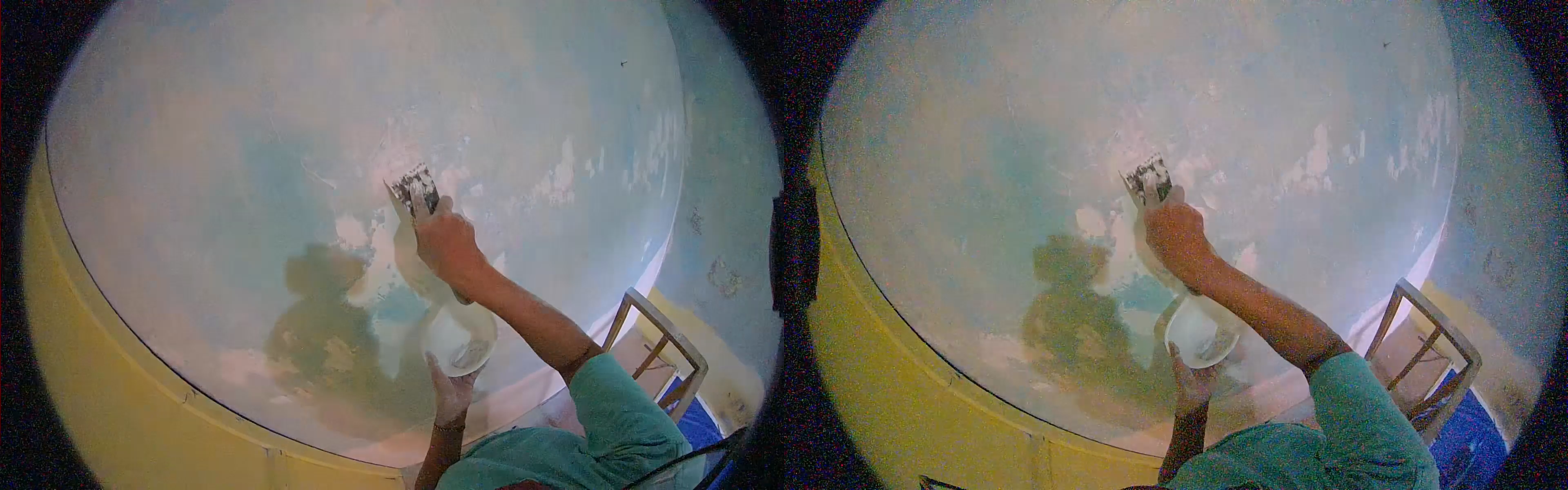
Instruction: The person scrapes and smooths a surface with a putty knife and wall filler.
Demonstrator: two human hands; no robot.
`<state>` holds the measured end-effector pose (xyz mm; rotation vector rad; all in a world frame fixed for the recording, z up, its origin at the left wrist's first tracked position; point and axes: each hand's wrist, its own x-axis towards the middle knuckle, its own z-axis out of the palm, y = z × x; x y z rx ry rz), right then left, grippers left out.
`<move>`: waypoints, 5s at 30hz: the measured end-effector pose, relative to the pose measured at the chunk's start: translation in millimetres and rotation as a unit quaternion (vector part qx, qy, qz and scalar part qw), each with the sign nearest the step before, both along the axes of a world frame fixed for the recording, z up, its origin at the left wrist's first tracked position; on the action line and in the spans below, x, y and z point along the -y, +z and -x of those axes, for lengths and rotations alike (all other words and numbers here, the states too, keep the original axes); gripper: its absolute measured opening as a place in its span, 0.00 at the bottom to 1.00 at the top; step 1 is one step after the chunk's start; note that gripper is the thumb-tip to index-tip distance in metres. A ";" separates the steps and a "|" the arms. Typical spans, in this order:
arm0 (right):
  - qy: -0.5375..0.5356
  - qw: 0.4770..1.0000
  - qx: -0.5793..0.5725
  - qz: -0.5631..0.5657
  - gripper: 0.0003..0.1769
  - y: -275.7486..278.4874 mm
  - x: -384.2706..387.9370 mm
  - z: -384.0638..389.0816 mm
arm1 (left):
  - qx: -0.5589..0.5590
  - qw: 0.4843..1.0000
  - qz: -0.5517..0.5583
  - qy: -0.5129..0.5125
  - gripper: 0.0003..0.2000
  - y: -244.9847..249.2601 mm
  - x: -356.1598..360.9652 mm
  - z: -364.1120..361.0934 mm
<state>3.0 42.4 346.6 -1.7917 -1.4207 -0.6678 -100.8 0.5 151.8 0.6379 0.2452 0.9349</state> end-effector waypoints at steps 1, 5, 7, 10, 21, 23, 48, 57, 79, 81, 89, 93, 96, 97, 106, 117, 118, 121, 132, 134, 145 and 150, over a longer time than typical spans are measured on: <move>0.003 1.000 0.002 0.013 0.18 -22.6 0.4 -5.1 | 0.007 1.000 0.006 -0.005 0.31 -19.2 -1.8 -4.1; 0.023 1.000 0.021 0.005 0.09 -47.5 9.2 -13.2 | 0.018 1.000 -0.004 -0.008 0.31 -29.1 -1.2 -9.7; 0.040 0.999 0.026 0.004 0.08 -43.1 15.8 -17.7 | 0.018 0.999 -0.029 0.000 0.32 -22.8 -2.7 -7.4; 0.059 0.998 0.025 0.030 0.18 -21.9 25.4 -16.0 | 0.017 0.999 -0.046 0.010 0.33 -41.4 -9.4 -10.5; 0.046 0.997 0.017 -0.058 0.27 -46.3 -15.3 0.9 | -0.003 1.000 -0.002 0.026 0.32 -64.2 -20.0 -10.6; 0.042 0.998 0.024 -0.033 0.27 -66.2 -12.9 -1.4 | -0.018 0.999 -0.022 0.022 0.32 -60.6 -22.9 -10.1; 0.092 0.994 0.020 0.050 0.25 -58.8 32.3 -18.8 | 0.059 0.948 -0.313 0.006 0.32 -61.9 -39.5 -20.3; 0.071 0.993 0.048 -0.082 0.29 -10.9 -14.9 -24.8 | -0.032 0.999 -0.013 0.037 0.32 -48.4 -14.7 -21.0; 0.079 0.995 0.030 -0.051 0.25 -31.4 -1.5 -18.1 | -0.021 0.999 -0.019 0.041 0.33 -47.2 -13.2 -14.8; 0.071 0.997 -0.001 0.014 0.25 -46.1 5.4 -14.2 | 0.006 1.000 -0.012 0.012 0.34 -42.6 -17.4 -9.0; 0.092 0.995 0.014 -0.035 0.26 -28.0 22.2 -25.6 | 0.005 1.000 -0.008 0.002 0.35 -56.4 -22.5 -13.3; 0.086 0.992 0.029 -0.093 0.27 -6.1 0.0 -29.6 | -0.017 1.000 0.015 0.012 0.34 -48.8 -16.9 -14.0; 0.055 0.998 0.015 -0.017 0.27 -20.3 4.7 -22.1 | -0.006 1.000 -0.008 0.024 0.33 -45.9 -14.6 -13.4; 0.055 0.998 0.021 -0.026 0.27 -4.8 -6.1 -27.7 | 0.006 0.999 -0.034 0.024 0.32 -23.6 -31.2 -19.1; 0.072 0.993 0.077 -0.047 0.25 -37.7 41.1 -33.5 | 0.003 1.000 -0.018 0.018 0.31 -21.3 -3.7 -11.0; 0.080 0.942 0.264 -0.190 0.24 -15.0 -22.6 -92.8 | 0.051 0.999 0.013 0.003 0.34 -47.8 -18.4 -14.5; 0.081 0.941 0.266 -0.194 0.24 -17.6 -26.9 -93.4 | 0.053 0.998 0.016 0.001 0.34 -53.4 -20.0 -15.5; 0.066 0.943 0.266 -0.186 0.23 -14.3 -23.3 -85.9 | 0.049 0.999 0.014 0.006 0.34 -56.4 -25.0 -18.6; -0.033 0.961 0.251 -0.111 0.26 -22.6 -16.2 -67.8 | 0.032 0.999 -0.008 -0.006 0.32 -29.1 -21.6 -19.4; -0.049 0.967 0.236 -0.088 0.26 -21.2 -11.6 -60.8 | 0.017 0.999 -0.030 0.006 0.32 -12.1 -15.9 -13.9; -0.006 0.987 0.155 -0.043 0.28 37.1 -1.3 -10.7 | -0.018 1.000 -0.006 -0.006 0.33 18.8 -18.0 6.2; 0.000 0.991 0.105 -0.080 0.26 41.2 -47.3 8.7 | 0.000 0.999 -0.026 -0.020 0.31 8.4 -28.8 4.1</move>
